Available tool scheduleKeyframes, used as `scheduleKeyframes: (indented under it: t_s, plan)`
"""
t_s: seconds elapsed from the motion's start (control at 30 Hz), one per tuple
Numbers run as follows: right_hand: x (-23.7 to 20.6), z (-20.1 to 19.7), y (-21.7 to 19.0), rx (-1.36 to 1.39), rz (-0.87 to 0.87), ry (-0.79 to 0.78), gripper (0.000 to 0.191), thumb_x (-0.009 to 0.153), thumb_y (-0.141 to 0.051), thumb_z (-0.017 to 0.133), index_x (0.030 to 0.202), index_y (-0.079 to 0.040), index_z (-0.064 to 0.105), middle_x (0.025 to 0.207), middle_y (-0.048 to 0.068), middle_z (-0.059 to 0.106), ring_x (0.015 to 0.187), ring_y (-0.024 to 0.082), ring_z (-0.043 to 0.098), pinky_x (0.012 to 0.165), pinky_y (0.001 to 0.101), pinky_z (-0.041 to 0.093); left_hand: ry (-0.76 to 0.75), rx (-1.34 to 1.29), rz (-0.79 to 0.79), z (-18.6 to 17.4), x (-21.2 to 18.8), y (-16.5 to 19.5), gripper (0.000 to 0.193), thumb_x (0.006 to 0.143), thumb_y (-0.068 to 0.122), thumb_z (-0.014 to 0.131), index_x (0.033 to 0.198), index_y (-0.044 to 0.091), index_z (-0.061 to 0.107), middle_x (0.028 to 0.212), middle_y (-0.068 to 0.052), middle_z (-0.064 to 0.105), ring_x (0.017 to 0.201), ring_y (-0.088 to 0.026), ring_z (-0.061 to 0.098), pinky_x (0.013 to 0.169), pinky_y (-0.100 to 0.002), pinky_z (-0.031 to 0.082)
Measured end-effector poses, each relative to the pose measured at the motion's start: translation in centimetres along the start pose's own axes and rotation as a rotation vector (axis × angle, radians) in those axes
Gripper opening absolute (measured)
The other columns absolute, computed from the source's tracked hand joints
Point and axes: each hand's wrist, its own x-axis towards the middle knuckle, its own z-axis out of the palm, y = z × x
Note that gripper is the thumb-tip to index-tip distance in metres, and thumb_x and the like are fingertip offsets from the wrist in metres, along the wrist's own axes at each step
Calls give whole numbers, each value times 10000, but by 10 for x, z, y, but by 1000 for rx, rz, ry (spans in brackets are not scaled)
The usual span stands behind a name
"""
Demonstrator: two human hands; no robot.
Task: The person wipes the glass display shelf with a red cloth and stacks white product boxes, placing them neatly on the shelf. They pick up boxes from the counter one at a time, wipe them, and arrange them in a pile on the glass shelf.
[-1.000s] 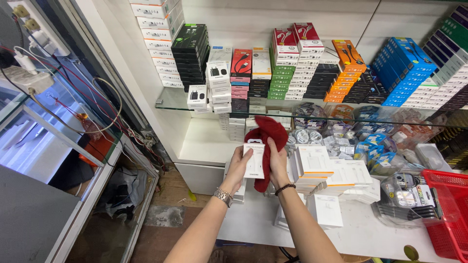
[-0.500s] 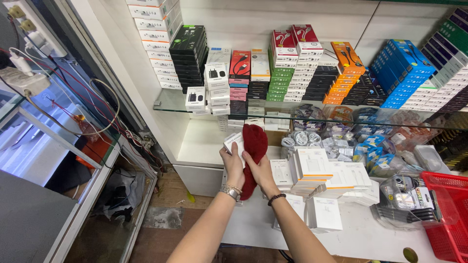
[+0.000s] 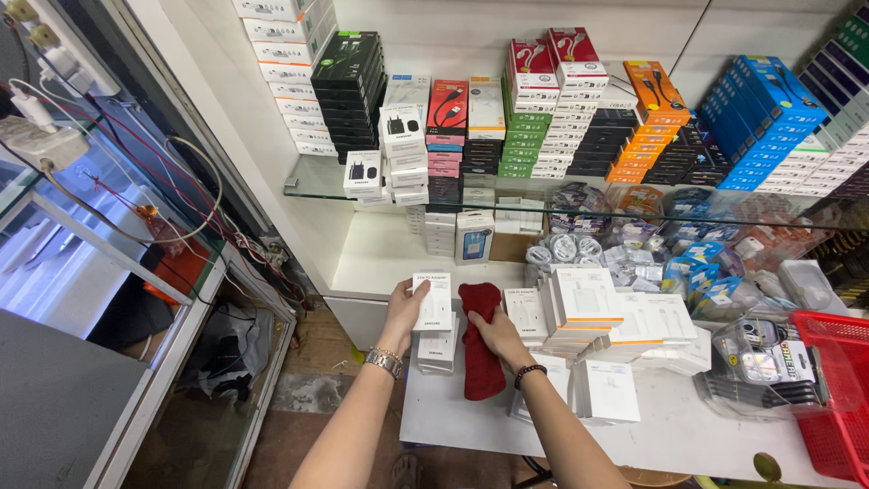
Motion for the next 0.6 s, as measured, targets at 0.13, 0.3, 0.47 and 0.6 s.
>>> scheduleKeyframes:
  t_s: [0.13,0.3,0.47,0.6]
  plan:
    - [13,8,23,249,123,-77,624,915,-365,663,1357,47,506,1160,237,708,999,352,716,857,481,609,40,40,7,-2,-2,-15,567,967,339,659,1358,-56,547,1173,-155,716,1039,-195,683,895,-308,528]
    - [18,18,41,-470,-47,47,726,939,-303,731,1423,86,354,1108,313,666,1000,432,669,904,461,550,56,50,57,-11,-3,-29,543,969,339,630,1336,-58,573,1195,-167,717,1044,-200,680,906,-321,525]
    - [3,32,45,-506,-357,213,602,901,-149,628,1451,6,440,951,285,722,893,471,691,839,492,557,-4,146,85,-8,-9,-49,597,971,346,632,1407,-38,498,1357,-208,643,1198,-231,644,994,-349,510]
    - [5,34,35,-199,13,50,537,1012,-382,527,1420,-34,556,1054,228,759,956,363,740,885,406,571,-2,406,63,0,-9,-62,628,1005,427,585,1467,16,475,1525,-219,444,1364,-282,471,1112,-382,408]
